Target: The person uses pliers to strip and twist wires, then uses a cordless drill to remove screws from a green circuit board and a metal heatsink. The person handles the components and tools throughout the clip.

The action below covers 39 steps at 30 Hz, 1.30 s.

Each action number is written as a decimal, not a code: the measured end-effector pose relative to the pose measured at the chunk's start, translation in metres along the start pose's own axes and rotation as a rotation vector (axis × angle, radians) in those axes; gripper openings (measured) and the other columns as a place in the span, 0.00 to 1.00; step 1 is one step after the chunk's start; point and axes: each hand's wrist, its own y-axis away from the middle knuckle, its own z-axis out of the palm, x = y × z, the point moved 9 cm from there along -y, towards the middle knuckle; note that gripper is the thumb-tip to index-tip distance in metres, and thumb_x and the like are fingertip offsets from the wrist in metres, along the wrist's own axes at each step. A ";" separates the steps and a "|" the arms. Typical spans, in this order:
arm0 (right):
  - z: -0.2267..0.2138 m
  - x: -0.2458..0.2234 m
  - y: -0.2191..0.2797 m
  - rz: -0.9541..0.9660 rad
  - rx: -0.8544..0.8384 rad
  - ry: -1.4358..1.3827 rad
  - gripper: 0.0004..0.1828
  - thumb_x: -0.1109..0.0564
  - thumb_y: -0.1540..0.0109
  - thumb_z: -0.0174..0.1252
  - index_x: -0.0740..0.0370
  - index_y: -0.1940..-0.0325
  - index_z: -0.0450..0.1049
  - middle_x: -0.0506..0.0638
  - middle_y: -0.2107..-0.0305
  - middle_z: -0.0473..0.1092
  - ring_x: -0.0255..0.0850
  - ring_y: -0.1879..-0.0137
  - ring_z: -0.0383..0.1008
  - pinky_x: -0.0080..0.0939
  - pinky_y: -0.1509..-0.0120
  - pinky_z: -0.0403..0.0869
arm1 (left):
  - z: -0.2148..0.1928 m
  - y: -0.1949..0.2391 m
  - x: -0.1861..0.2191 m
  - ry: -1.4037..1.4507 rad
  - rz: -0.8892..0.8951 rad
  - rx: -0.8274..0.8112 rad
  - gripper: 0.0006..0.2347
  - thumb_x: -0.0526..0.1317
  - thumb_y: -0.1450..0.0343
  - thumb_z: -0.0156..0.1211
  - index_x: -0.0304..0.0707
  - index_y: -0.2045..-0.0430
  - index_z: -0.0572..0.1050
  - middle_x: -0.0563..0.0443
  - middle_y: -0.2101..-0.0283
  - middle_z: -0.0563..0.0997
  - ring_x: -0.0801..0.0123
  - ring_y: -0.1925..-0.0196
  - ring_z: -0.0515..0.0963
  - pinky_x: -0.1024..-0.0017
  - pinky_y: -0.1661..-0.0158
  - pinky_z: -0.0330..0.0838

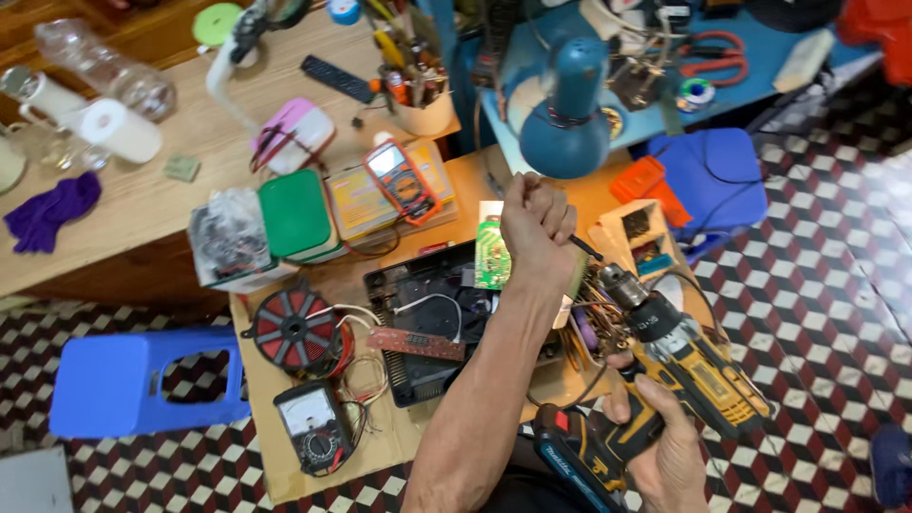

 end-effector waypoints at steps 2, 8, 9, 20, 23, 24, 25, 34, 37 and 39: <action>0.000 0.010 -0.006 0.053 -0.066 0.007 0.21 0.62 0.33 0.54 0.80 0.39 0.67 0.55 0.74 0.65 0.39 0.66 0.66 0.39 0.57 0.72 | -0.024 -0.014 0.037 -0.026 0.049 0.071 0.10 0.44 0.21 0.46 0.43 0.71 0.69 0.63 0.86 0.54 0.79 0.88 0.50 0.75 0.86 0.43; -0.048 0.022 -0.028 0.156 -0.015 0.287 0.23 0.58 0.34 0.50 0.75 0.37 0.68 0.53 0.79 0.64 0.38 0.69 0.68 0.36 0.65 0.70 | -0.194 -0.051 0.188 -0.549 0.193 0.476 0.14 0.47 0.21 0.44 0.37 0.64 0.75 0.62 0.81 0.65 0.81 0.85 0.54 0.79 0.85 0.45; -0.054 0.022 -0.035 0.191 -0.044 0.402 0.24 0.59 0.35 0.50 0.75 0.37 0.68 0.55 0.80 0.65 0.41 0.71 0.69 0.38 0.67 0.71 | -0.226 -0.060 0.200 -0.494 0.136 0.532 0.14 0.47 0.21 0.44 0.37 0.62 0.75 0.61 0.79 0.68 0.82 0.84 0.55 0.79 0.84 0.46; -0.047 0.094 -0.070 0.422 -0.203 1.040 0.20 0.63 0.39 0.57 0.72 0.43 0.74 0.61 0.84 0.71 0.47 0.77 0.73 0.45 0.69 0.73 | -0.321 -0.157 0.292 -0.539 0.213 0.576 0.15 0.46 0.21 0.44 0.34 0.57 0.76 0.62 0.83 0.64 0.81 0.86 0.54 0.77 0.84 0.46; -0.025 0.087 -0.063 0.417 -0.185 1.060 0.19 0.64 0.40 0.57 0.73 0.46 0.75 0.61 0.84 0.72 0.46 0.76 0.74 0.44 0.68 0.74 | -0.308 -0.155 0.308 -0.468 0.283 0.521 0.16 0.47 0.21 0.42 0.33 0.57 0.75 0.62 0.87 0.57 0.80 0.89 0.50 0.76 0.87 0.42; -0.022 0.083 -0.055 0.414 -0.160 1.057 0.19 0.64 0.41 0.58 0.73 0.46 0.76 0.61 0.83 0.72 0.46 0.76 0.75 0.44 0.67 0.74 | -0.304 -0.148 0.304 -0.513 0.255 0.505 0.16 0.47 0.22 0.42 0.34 0.57 0.74 0.62 0.88 0.56 0.80 0.89 0.49 0.75 0.87 0.42; -0.020 0.075 -0.053 0.405 -0.143 1.063 0.18 0.65 0.41 0.58 0.73 0.47 0.76 0.61 0.83 0.72 0.46 0.76 0.75 0.44 0.67 0.75 | -0.295 -0.142 0.296 -0.559 0.218 0.479 0.16 0.47 0.22 0.42 0.34 0.57 0.74 0.62 0.88 0.54 0.79 0.89 0.49 0.75 0.87 0.42; -0.014 -0.013 -0.015 -0.195 -0.071 0.987 0.17 0.58 0.37 0.56 0.70 0.47 0.75 0.66 0.55 0.77 0.40 0.69 0.78 0.42 0.63 0.80 | -0.102 -0.051 0.175 -0.593 0.153 0.031 0.15 0.48 0.19 0.45 0.34 0.63 0.72 0.61 0.86 0.55 0.79 0.86 0.48 0.73 0.82 0.43; -0.012 -0.034 0.007 -0.561 -0.230 1.137 0.23 0.47 0.35 0.56 0.65 0.43 0.72 0.69 0.46 0.72 0.37 0.65 0.79 0.40 0.59 0.81 | -0.045 -0.009 0.101 -0.899 0.025 -0.134 0.16 0.45 0.20 0.43 0.35 0.71 0.75 0.62 0.85 0.57 0.79 0.83 0.54 0.74 0.79 0.48; -0.033 -0.043 0.014 -0.636 -0.213 1.170 0.26 0.44 0.36 0.57 0.65 0.42 0.71 0.72 0.44 0.69 0.37 0.64 0.78 0.40 0.58 0.80 | -0.028 0.023 0.036 -1.087 -0.096 -0.249 0.15 0.43 0.21 0.45 0.37 0.74 0.77 0.63 0.84 0.59 0.81 0.81 0.57 0.76 0.78 0.51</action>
